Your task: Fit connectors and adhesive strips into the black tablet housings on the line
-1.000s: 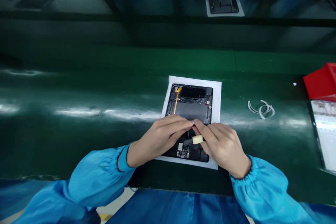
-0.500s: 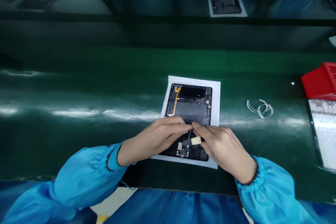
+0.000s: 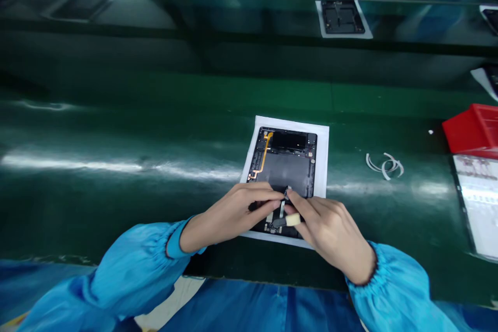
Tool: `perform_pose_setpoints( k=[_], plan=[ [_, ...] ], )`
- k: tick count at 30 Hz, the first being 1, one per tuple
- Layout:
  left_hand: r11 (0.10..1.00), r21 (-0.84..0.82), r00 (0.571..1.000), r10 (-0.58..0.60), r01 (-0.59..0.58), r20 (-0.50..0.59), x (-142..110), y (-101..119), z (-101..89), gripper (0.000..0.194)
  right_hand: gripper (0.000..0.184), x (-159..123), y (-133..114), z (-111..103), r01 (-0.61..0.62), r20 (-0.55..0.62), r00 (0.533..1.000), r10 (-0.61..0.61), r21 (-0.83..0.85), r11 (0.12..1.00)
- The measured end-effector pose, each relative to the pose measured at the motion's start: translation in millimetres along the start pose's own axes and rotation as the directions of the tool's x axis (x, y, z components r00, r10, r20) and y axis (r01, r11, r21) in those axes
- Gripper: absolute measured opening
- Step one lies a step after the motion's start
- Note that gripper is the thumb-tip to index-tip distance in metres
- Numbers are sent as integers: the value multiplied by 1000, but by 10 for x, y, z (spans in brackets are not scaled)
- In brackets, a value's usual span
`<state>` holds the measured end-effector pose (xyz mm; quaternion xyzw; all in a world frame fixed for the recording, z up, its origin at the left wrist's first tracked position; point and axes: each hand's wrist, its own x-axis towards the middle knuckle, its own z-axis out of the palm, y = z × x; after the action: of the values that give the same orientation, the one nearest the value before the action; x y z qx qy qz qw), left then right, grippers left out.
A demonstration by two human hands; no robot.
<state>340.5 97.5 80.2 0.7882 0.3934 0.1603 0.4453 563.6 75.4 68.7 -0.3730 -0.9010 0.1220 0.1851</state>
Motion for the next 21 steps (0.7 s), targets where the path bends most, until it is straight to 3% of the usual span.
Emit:
perform_pose_setpoints(
  k=[6,10,13,17,21],
  plan=[
    [998,5,998,65,-65,4,2,-27,23,26,42,23,-25,59,-28,-17,999,30,79,996],
    [999,-19,999,-51,50,-18,-164,-102,-11,22,30,53,180,152,-202,-89,975,205,44,978],
    [996,-20,993,-87,89,84,-450,-128,-39,19,22,46,376,193,-405,-91,910,405,18,914],
    [1000,17,984,9,-12,179,-784,-41,-41,18,11,-28,496,190,-555,-56,824,564,126,822],
    [998,-18,965,58,-55,256,-863,98,-57,17,17,-148,522,43,-604,-237,719,654,254,756]
  ],
)
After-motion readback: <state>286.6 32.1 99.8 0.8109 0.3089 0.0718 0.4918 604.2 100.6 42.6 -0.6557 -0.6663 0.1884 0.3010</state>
